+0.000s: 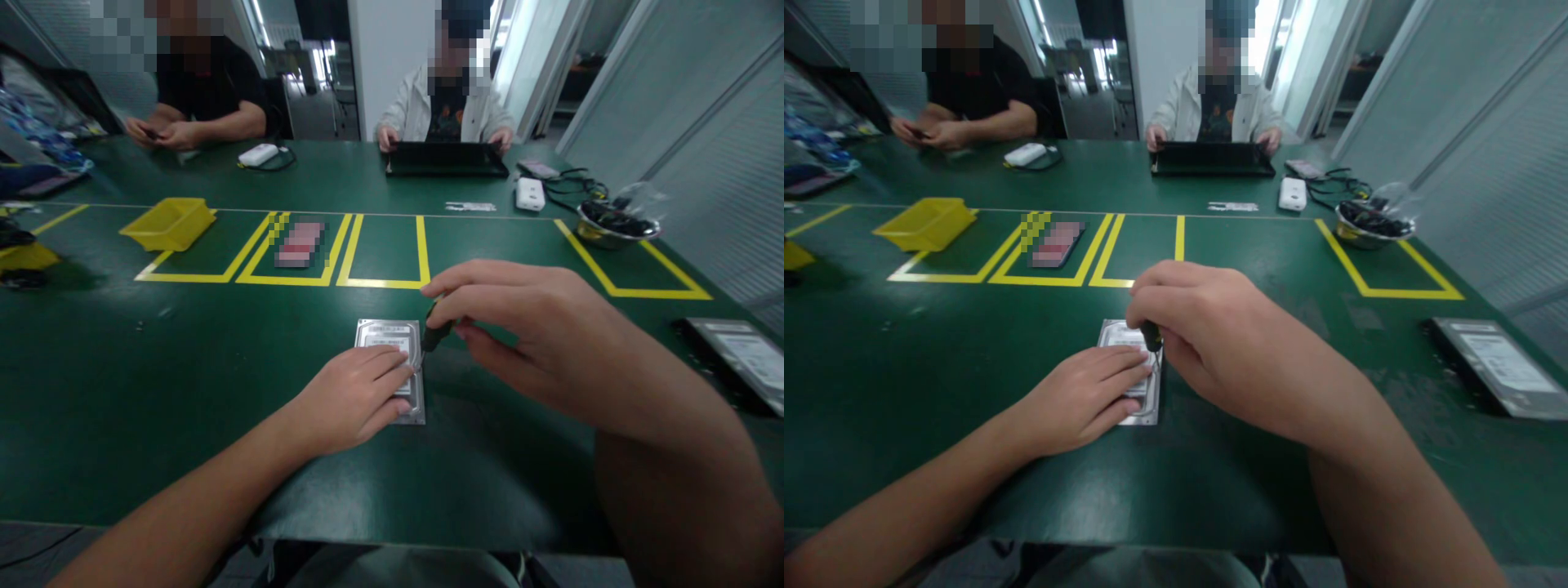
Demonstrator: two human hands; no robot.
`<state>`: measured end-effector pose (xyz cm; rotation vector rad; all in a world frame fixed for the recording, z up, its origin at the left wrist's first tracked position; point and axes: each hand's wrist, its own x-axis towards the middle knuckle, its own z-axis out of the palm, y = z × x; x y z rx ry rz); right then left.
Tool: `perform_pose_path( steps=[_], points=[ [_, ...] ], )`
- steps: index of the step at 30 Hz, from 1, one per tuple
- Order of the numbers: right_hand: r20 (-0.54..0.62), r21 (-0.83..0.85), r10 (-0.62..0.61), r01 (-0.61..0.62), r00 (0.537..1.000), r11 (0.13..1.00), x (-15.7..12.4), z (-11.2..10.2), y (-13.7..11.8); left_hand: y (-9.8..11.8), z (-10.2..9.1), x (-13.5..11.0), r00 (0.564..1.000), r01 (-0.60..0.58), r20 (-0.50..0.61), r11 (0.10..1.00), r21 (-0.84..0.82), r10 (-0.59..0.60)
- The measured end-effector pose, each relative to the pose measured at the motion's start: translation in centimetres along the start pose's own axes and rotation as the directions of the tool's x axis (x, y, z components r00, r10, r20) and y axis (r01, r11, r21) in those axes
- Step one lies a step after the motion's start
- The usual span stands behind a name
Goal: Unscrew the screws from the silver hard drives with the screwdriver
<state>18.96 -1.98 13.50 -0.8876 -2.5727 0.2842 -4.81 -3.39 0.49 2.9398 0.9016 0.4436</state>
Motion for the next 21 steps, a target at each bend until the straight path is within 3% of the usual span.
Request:
perform_pose_path(
  steps=[14, 21],
  points=[
    [-0.046, -0.032, 0.014, -0.015, 0.999, 0.999, -0.04, 0.25, 0.44, -0.04, 0.01, 0.08, 1.000, -0.003, -0.004, 1.000, -0.006, 0.003],
    [0.038, -0.035, 0.019, -0.018, 0.999, 0.999, 0.08, -0.06, 0.32, -0.07, 0.00, 0.08, 1.000, 0.006, 0.016, 1.000, -0.008, -0.006]
  ],
)
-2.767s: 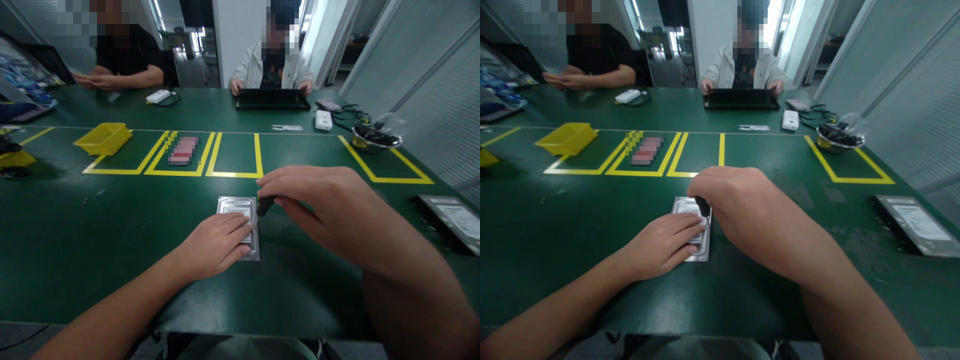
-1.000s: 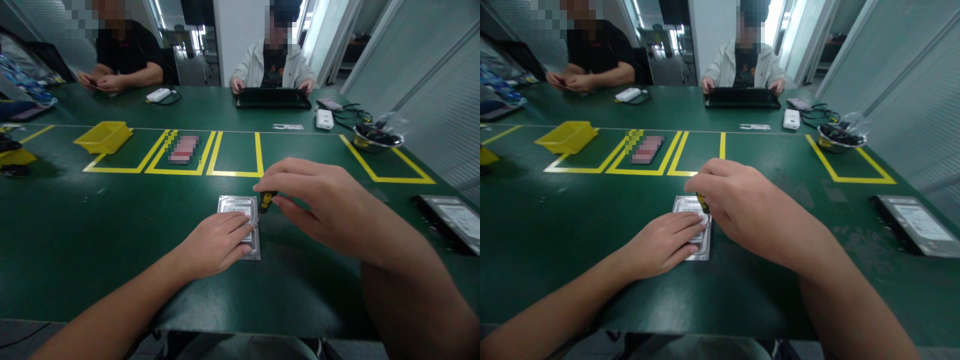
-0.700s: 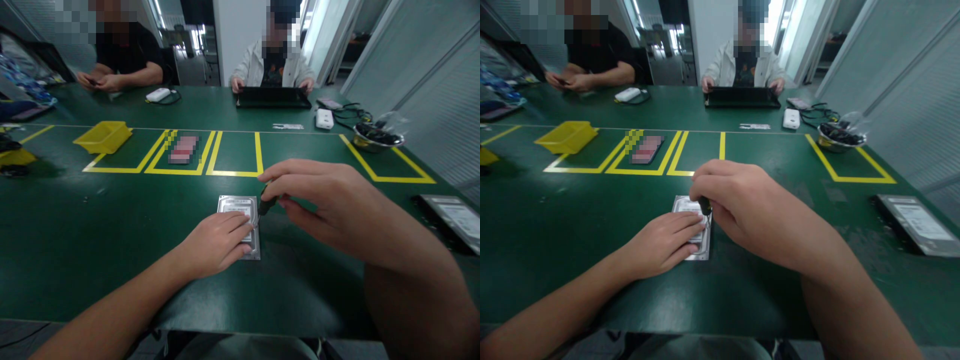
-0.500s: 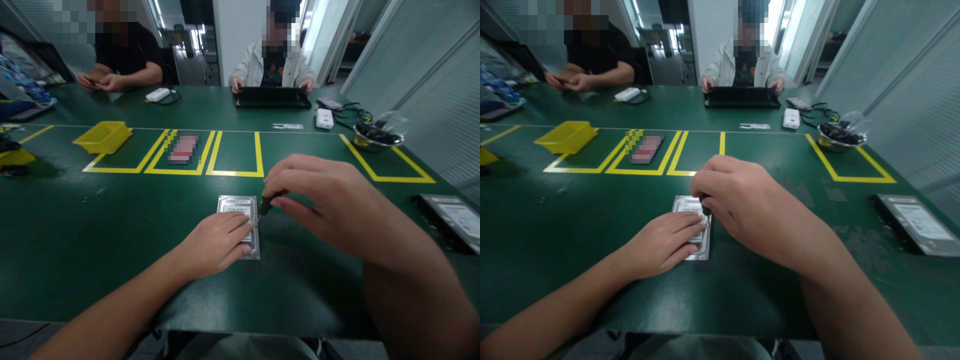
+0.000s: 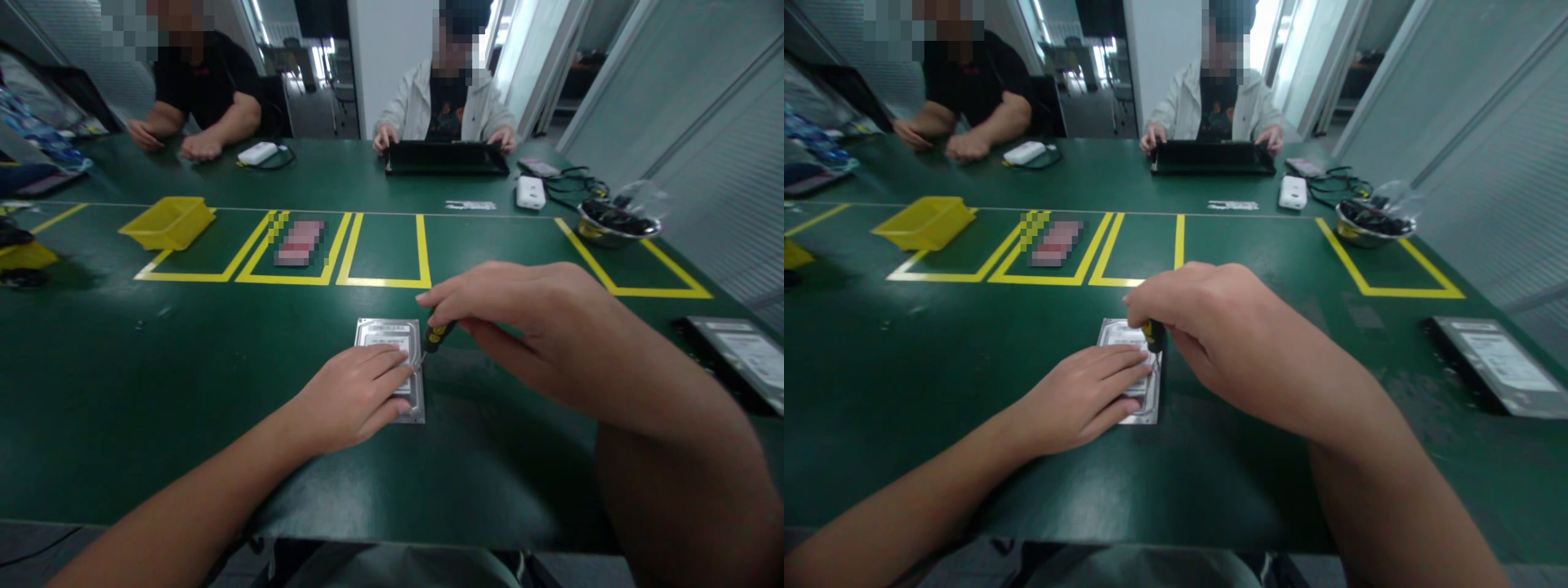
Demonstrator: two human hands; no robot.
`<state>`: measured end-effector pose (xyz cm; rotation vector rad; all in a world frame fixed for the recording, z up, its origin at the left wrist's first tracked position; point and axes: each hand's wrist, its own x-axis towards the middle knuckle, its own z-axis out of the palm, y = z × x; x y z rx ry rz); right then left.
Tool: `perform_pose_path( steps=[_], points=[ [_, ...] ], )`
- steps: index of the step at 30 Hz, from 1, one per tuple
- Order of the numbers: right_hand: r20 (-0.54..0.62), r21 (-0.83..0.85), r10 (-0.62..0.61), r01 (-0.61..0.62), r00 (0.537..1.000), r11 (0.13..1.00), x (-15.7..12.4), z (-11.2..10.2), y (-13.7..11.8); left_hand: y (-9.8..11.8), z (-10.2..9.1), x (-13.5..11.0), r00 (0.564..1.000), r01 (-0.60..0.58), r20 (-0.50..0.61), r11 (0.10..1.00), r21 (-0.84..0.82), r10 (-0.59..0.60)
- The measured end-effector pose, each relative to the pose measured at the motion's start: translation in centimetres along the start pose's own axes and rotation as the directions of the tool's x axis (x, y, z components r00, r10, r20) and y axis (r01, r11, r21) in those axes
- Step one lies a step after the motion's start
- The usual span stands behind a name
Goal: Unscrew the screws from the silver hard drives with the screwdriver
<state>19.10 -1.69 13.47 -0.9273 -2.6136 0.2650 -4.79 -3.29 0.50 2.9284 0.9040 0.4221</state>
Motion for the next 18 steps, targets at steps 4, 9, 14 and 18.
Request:
perform_pose_path(
  steps=[4, 9, 14, 18],
  points=[
    [-0.021, -0.019, -0.014, 0.014, 1.000, 1.000, 0.00, -0.03, 0.12, 0.02, -0.02, -0.02, 1.000, -0.002, -0.010, 1.000, -0.006, 0.002],
    [-0.044, -0.015, -0.056, 0.055, 0.997, 0.998, -0.03, -0.01, 0.24, 0.02, -0.04, -0.07, 1.000, -0.006, -0.022, 1.000, -0.009, 0.005],
    [-0.041, -0.052, -0.058, 0.055, 0.998, 0.997, 0.05, 0.06, 0.28, -0.01, -0.03, -0.11, 1.000, -0.008, -0.010, 1.000, 0.001, 0.008],
    [-0.022, -0.063, -0.066, 0.065, 0.998, 0.996, 0.02, 0.02, 0.37, 0.00, -0.08, -0.09, 1.000, -0.006, -0.007, 1.000, -0.002, 0.006]
  ],
)
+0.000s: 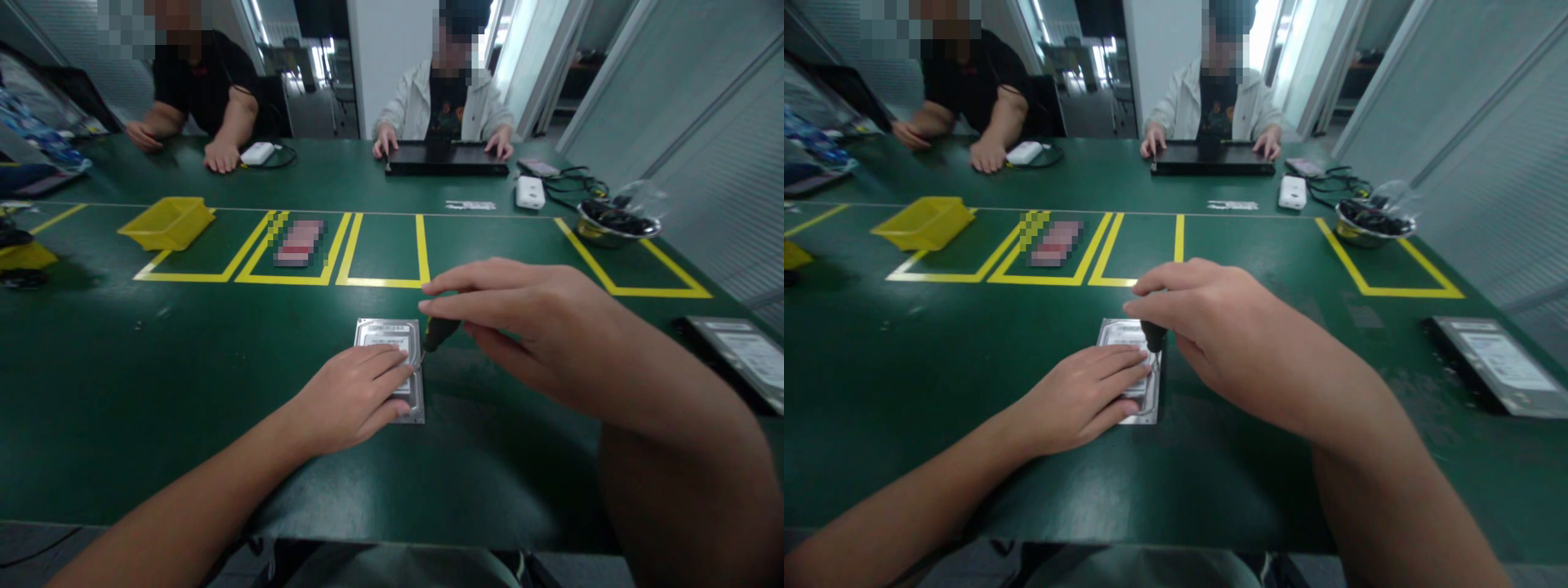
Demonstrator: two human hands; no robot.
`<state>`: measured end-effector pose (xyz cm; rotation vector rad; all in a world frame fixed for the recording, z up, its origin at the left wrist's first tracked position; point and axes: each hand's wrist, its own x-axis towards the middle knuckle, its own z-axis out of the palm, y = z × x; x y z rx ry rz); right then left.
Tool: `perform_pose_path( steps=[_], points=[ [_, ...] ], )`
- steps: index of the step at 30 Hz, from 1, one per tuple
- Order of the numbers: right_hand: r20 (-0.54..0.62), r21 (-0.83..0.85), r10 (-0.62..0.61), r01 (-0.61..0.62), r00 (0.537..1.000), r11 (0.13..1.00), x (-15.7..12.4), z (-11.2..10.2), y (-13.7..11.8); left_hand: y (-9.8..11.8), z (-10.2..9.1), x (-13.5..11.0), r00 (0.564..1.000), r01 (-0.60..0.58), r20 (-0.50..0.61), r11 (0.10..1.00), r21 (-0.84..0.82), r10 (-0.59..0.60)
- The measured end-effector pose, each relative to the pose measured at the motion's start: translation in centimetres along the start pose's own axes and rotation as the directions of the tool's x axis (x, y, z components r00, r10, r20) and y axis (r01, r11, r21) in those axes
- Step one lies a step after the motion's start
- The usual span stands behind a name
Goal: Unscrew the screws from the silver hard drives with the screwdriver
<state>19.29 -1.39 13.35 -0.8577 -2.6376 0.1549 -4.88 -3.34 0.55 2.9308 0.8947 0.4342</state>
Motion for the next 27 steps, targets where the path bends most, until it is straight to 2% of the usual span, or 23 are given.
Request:
perform_pose_path(
  steps=[8, 20, 24, 27],
  points=[
    [0.045, 0.020, 0.060, -0.061, 0.997, 0.998, 0.0, -0.2, -0.2, 0.0, 0.0, 0.1, 1.000, -0.008, -0.002, 1.000, -0.001, 0.008],
    [-0.028, -0.069, 0.096, -0.098, 0.995, 0.993, 0.3, 0.5, -0.5, 0.0, 0.1, 0.0, 1.000, -0.003, 0.007, 1.000, 0.006, 0.003],
    [-0.050, -0.138, 0.142, -0.148, 0.989, 0.979, 0.5, 1.1, -0.7, 0.0, 0.1, 0.0, 1.000, -0.003, 0.003, 1.000, 0.001, 0.003],
    [-0.091, -0.250, 0.156, -0.174, 0.984, 0.952, 0.7, 1.6, -0.7, 0.0, 0.1, 0.0, 1.000, 0.004, 0.009, 1.000, -0.002, -0.004]
  ],
)
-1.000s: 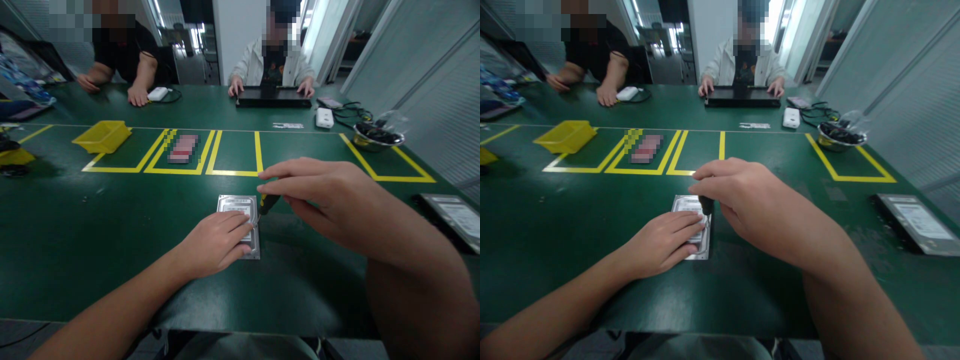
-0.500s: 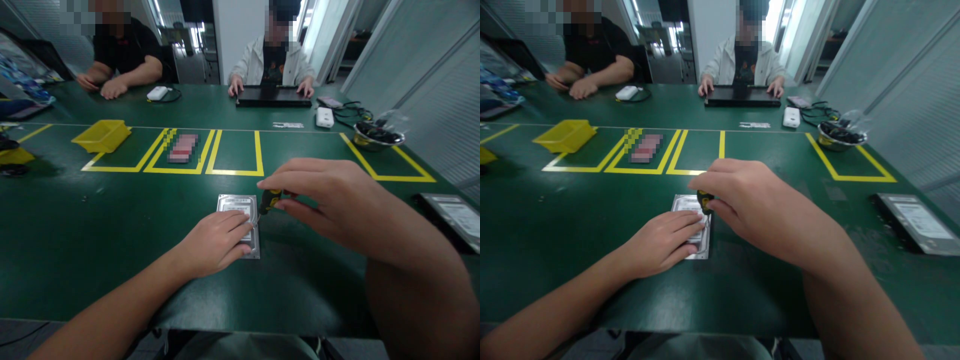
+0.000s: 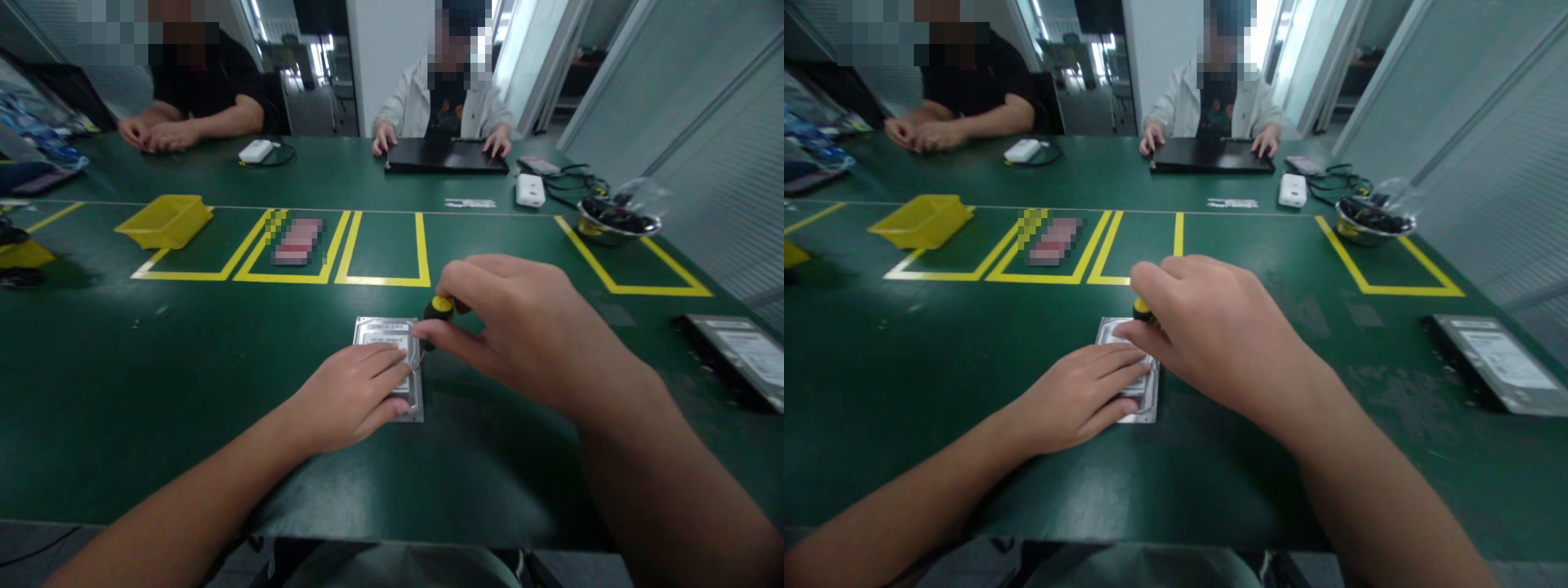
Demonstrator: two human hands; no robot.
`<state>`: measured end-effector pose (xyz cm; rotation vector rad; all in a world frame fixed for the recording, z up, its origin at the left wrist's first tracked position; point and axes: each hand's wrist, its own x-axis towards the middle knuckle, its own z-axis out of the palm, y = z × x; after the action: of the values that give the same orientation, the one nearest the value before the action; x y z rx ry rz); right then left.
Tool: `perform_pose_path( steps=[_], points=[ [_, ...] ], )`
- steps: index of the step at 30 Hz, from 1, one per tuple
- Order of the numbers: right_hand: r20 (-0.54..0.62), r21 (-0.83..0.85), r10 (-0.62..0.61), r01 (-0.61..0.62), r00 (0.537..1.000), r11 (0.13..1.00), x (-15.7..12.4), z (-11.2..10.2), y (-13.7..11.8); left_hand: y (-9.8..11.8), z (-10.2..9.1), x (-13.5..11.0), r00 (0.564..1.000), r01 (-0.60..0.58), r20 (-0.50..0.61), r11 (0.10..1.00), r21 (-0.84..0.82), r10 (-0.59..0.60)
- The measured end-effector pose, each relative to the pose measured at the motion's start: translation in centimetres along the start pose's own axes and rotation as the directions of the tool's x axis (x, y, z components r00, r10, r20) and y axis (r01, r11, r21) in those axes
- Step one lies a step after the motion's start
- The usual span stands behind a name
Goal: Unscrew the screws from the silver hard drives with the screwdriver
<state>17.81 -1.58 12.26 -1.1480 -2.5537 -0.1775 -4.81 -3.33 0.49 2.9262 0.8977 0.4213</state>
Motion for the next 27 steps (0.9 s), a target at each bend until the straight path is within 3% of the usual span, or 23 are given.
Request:
perform_pose_path(
  steps=[5, 9, 17, 27],
  points=[
    [-0.067, -0.165, 0.011, -0.022, 0.998, 0.986, 0.2, 0.7, -0.4, 0.0, 0.0, 0.0, 1.000, 0.000, 0.003, 1.000, -0.006, 0.000],
    [-0.055, -0.168, -0.004, -0.006, 0.998, 0.986, 0.2, 0.8, -0.7, 0.0, -0.1, 0.0, 1.000, 0.007, 0.021, 1.000, -0.019, -0.007],
    [-0.007, 0.082, -0.027, 0.028, 1.000, 0.996, 0.0, 0.3, -0.3, 0.0, 0.0, 0.0, 1.000, 0.003, 0.013, 1.000, -0.016, -0.003],
    [0.049, 0.379, -0.141, 0.112, 0.989, 0.919, -0.2, -0.5, 0.5, 0.0, 0.0, -0.1, 1.000, 0.001, -0.008, 1.000, 0.013, -0.001]
  ],
)
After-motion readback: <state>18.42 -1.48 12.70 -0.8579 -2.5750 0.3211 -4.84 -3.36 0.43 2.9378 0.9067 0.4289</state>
